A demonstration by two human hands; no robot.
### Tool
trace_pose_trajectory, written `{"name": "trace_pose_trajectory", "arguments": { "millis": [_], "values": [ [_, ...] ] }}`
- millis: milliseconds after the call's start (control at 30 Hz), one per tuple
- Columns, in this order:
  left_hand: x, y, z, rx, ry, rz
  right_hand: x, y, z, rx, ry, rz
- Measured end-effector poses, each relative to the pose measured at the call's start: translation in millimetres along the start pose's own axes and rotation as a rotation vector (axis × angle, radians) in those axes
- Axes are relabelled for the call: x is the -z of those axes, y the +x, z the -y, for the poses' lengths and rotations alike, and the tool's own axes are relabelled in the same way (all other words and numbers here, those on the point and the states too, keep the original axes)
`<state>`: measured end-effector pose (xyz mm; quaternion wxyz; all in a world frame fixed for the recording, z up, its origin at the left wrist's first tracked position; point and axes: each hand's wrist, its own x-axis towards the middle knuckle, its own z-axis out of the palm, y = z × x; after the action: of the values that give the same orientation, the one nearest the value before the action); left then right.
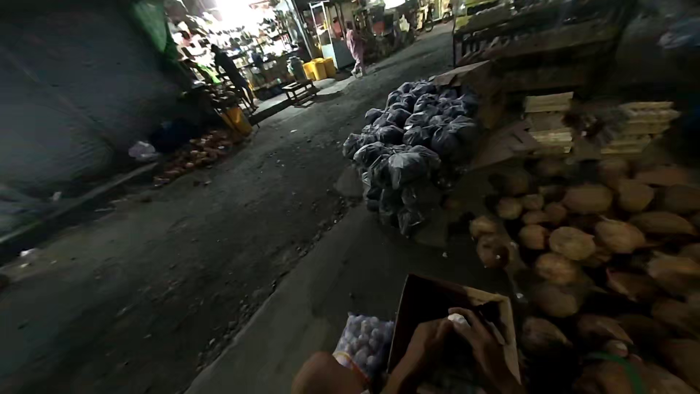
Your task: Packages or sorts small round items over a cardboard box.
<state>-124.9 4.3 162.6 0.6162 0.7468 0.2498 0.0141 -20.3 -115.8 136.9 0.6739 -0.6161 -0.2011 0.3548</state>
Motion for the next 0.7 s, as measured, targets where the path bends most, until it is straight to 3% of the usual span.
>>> {"name": "trace_pose_trajectory", "arguments": {
  "millis": [167, 267, 367, 500, 700],
  "values": [
    [5.2, -9.1, -11.9, -0.101, 0.116, 0.038, 19.0, 16.0, 4.2, -0.253, 0.335, -0.247],
    [11.7, -7.3, -10.1, -0.026, 0.392, -0.106, 28.5, 15.7, 2.3, -0.349, 0.206, -0.309],
    [13.6, 2.9, -5.0, 0.062, 0.559, -0.104, 15.2, 11.2, -5.0, -0.316, -0.088, -0.289],
    [-6.8, -2.7, -5.5, -0.112, 0.335, 0.021, 1.3, 2.6, -2.9, -0.208, -0.322, -0.245],
    [-1.1, 2.5, 13.8, -0.169, 0.235, 0.044, -0.5, -3.3, 1.2, -0.218, -0.325, -0.098]
  ]
}}
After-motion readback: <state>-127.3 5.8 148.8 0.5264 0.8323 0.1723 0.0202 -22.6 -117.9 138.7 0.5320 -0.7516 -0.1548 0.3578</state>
